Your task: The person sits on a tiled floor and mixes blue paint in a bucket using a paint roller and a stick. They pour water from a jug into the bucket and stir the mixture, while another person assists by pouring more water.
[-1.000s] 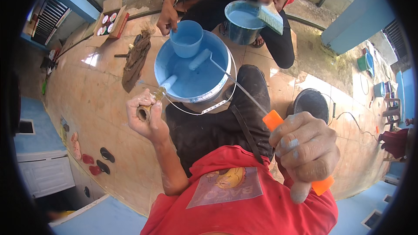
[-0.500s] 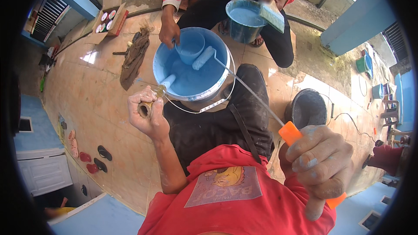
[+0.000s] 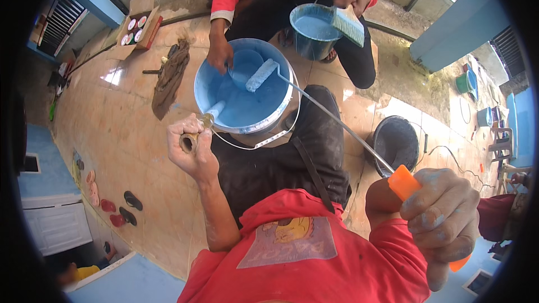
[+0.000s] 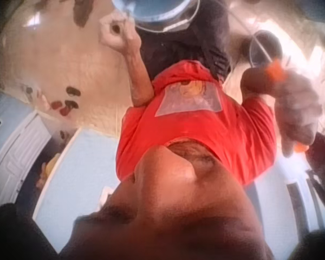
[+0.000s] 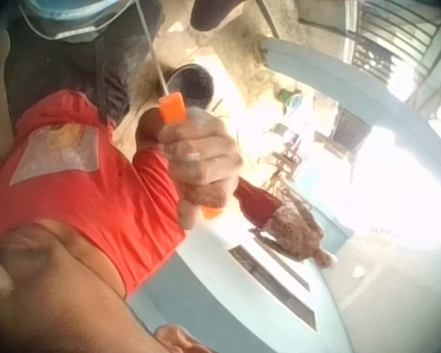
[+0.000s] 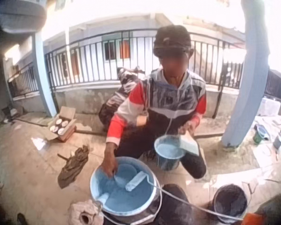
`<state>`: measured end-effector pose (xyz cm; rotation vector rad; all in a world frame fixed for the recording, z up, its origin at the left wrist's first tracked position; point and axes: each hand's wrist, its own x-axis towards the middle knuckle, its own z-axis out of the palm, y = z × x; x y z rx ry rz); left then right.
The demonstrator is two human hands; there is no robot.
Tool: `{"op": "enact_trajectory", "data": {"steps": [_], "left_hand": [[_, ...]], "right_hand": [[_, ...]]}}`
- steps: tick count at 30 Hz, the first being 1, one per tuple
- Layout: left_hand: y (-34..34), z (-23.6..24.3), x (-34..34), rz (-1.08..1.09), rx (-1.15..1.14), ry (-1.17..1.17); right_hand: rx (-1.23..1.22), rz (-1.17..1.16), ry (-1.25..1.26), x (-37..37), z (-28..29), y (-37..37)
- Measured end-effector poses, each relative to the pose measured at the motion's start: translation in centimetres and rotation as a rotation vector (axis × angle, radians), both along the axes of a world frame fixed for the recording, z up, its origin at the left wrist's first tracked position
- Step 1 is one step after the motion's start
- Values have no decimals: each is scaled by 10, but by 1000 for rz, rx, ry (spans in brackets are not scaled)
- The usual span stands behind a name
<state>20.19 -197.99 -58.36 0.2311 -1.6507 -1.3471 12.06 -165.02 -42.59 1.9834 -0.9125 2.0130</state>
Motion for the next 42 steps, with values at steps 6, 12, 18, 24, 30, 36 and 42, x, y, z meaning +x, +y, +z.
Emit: {"op": "enact_trajectory", "data": {"steps": [6,12,18,24,30,36,42], "left_hand": [[-2,4,0,15,-35,46],[-6,18,-4,28,-113,160],[-8,48,-1,61,-161,258],[-1,79,5,45,-139,304],[4,99,15,72,-180,306],[7,107,22,49,-106,330],[28,113,18,4,-112,360]], "right_hand": [[-35,-86,-52,-2,3,8],[-127,-312,-263,3,-5,11],[-90,-323,-345,1,2,6],[-17,-326,-363,3,-5,-11],[5,-392,-337,4,-19,-36],[-15,-419,-408,8,-29,-59],[31,-495,-341,10,-44,-76]]}}
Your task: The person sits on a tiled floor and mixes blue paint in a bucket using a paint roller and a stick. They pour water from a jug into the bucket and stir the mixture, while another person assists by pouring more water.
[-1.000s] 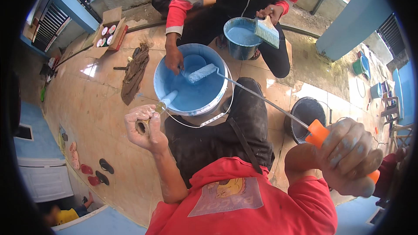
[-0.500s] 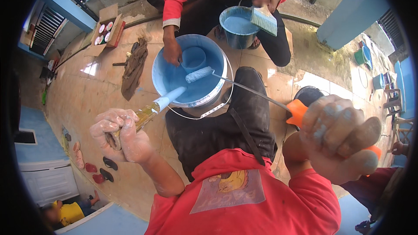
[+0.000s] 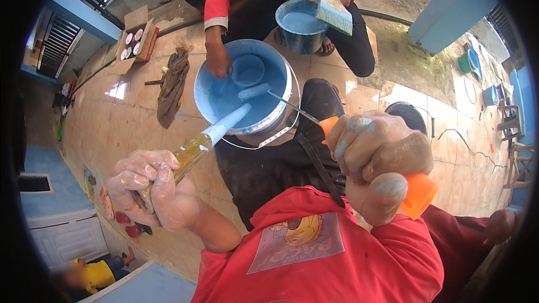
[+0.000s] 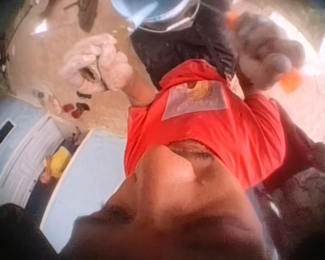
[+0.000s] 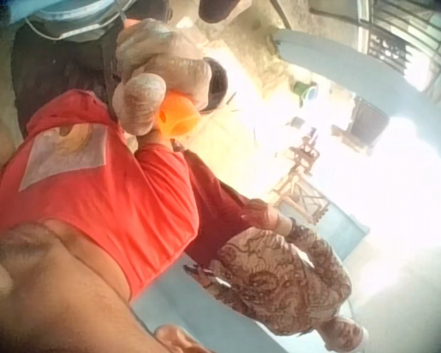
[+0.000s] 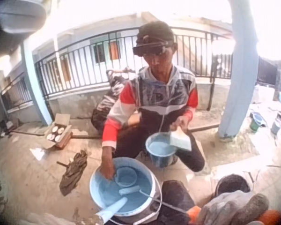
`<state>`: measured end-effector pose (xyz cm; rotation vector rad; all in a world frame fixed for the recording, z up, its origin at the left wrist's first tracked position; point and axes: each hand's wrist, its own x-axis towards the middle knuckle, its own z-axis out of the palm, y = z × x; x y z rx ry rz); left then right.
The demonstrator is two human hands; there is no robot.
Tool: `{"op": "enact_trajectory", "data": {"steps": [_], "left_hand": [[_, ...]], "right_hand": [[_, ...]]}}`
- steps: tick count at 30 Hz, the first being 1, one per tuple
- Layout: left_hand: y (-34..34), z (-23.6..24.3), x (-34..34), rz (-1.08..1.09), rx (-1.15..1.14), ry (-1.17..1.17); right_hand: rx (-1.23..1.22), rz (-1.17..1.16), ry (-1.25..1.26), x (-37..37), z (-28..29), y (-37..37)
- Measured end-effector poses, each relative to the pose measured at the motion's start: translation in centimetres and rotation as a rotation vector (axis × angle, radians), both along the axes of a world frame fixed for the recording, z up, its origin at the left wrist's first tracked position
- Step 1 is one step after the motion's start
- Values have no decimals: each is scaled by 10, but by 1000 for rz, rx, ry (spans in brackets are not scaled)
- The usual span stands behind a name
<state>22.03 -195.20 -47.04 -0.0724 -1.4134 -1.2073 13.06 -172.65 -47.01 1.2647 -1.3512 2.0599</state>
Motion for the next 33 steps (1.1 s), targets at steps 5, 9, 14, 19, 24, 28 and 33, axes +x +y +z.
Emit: {"op": "enact_trajectory", "data": {"steps": [5,9,14,19,24,28,33], "left_hand": [[5,2,-5,-55,-1,-17],[10,10,-5,-67,4,8],[10,17,-9,-104,-15,19],[9,9,-19,-55,-31,-2],[5,-2,-17,-14,32,-31],[-3,-3,-14,11,30,-37],[-16,-12,-14,67,-51,-50]], "right_hand": [[-13,-5,34,4,-3,-6],[-135,120,32,0,-12,-10],[-103,139,57,0,-14,-12],[-114,129,66,1,-14,-11],[-31,49,57,2,-13,-1],[-39,64,64,0,-5,6],[-92,106,59,0,0,16]]}}
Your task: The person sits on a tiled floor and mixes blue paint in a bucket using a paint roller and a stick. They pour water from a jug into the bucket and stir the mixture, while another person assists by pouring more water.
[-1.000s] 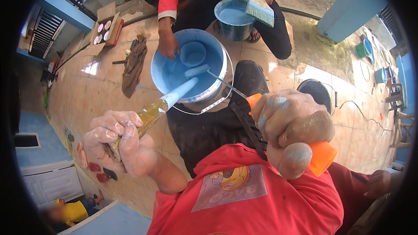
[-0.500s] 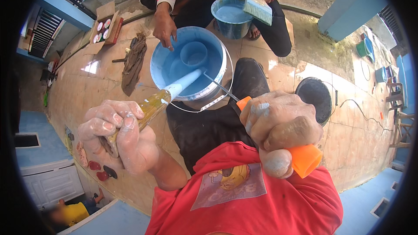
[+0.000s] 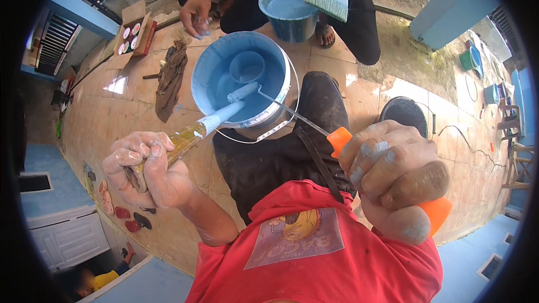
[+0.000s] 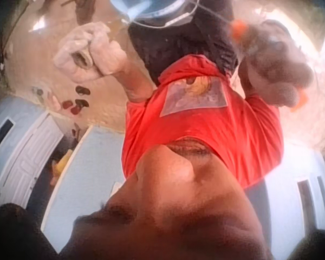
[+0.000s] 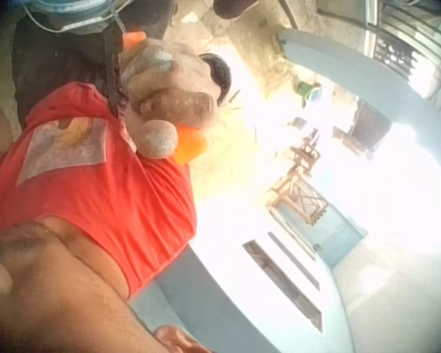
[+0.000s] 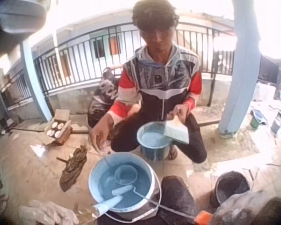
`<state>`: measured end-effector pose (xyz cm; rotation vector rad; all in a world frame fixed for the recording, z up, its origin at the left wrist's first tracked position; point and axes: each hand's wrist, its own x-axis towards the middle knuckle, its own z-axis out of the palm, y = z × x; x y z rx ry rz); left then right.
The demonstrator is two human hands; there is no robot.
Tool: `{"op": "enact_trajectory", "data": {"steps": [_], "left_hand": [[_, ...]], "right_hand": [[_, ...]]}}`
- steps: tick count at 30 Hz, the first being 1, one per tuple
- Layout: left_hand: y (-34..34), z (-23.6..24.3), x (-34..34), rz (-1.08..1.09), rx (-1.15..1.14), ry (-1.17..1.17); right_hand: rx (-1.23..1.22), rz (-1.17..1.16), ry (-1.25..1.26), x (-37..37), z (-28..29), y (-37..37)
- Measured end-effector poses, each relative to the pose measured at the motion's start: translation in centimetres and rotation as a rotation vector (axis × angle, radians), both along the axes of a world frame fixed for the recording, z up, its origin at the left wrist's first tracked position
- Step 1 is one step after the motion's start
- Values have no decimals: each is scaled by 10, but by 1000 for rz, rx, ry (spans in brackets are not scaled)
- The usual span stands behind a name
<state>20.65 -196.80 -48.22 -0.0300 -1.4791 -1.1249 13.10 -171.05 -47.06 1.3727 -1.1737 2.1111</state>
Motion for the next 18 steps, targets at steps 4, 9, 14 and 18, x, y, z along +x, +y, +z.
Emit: {"op": "enact_trajectory", "data": {"steps": [4,9,14,18], "left_hand": [[-3,-1,2,26,-42,-14],[8,15,1,8,24,57],[13,22,3,-89,33,81],[16,32,-6,-144,50,89]], "right_hand": [[17,3,23,-2,1,0],[21,-1,49,-7,-5,-8],[46,76,41,-2,-15,-17],[81,109,48,0,-15,-20]]}}
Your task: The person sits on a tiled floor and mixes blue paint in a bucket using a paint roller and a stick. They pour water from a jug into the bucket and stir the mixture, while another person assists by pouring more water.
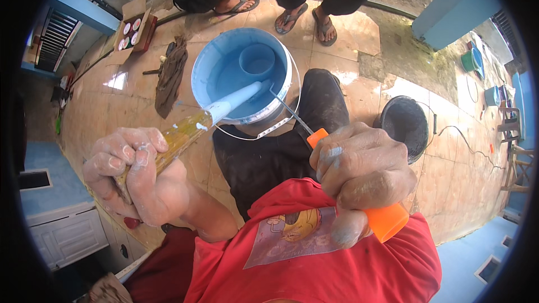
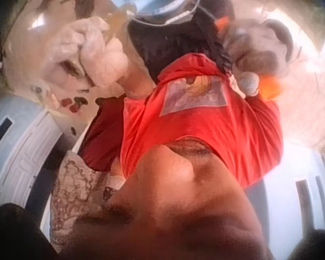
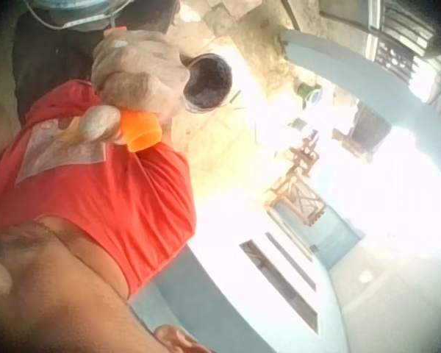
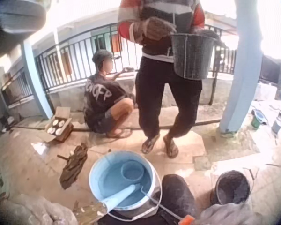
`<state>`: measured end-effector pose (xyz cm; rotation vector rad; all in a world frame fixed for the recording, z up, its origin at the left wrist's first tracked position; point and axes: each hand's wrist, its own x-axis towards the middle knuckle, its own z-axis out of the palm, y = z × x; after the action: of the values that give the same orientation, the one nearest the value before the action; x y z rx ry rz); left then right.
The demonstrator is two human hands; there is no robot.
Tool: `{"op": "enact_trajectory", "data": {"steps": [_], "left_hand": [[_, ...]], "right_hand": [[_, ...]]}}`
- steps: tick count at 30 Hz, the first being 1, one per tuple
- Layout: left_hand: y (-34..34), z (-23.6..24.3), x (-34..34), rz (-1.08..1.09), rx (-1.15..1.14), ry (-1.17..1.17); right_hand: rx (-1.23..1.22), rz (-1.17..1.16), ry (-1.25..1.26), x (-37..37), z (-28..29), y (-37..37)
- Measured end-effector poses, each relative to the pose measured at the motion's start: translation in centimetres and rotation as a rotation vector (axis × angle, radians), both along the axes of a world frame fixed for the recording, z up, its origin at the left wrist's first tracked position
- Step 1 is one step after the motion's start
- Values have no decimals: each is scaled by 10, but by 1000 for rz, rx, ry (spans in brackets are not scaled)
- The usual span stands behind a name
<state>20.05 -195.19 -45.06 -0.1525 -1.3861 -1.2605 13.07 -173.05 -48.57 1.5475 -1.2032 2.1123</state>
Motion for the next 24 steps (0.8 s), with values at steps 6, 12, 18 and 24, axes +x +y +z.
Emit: {"op": "enact_trajectory", "data": {"steps": [6,12,18,24], "left_hand": [[-1,-15,-12,6,-11,-39],[-7,-22,-10,74,21,-39],[-19,-25,1,45,8,-52],[-28,-27,15,83,19,-41]], "right_hand": [[-8,-18,11,5,0,1],[-38,20,35,0,3,11],[-36,-6,-6,-4,3,21],[-16,-12,-25,-9,6,28]]}}
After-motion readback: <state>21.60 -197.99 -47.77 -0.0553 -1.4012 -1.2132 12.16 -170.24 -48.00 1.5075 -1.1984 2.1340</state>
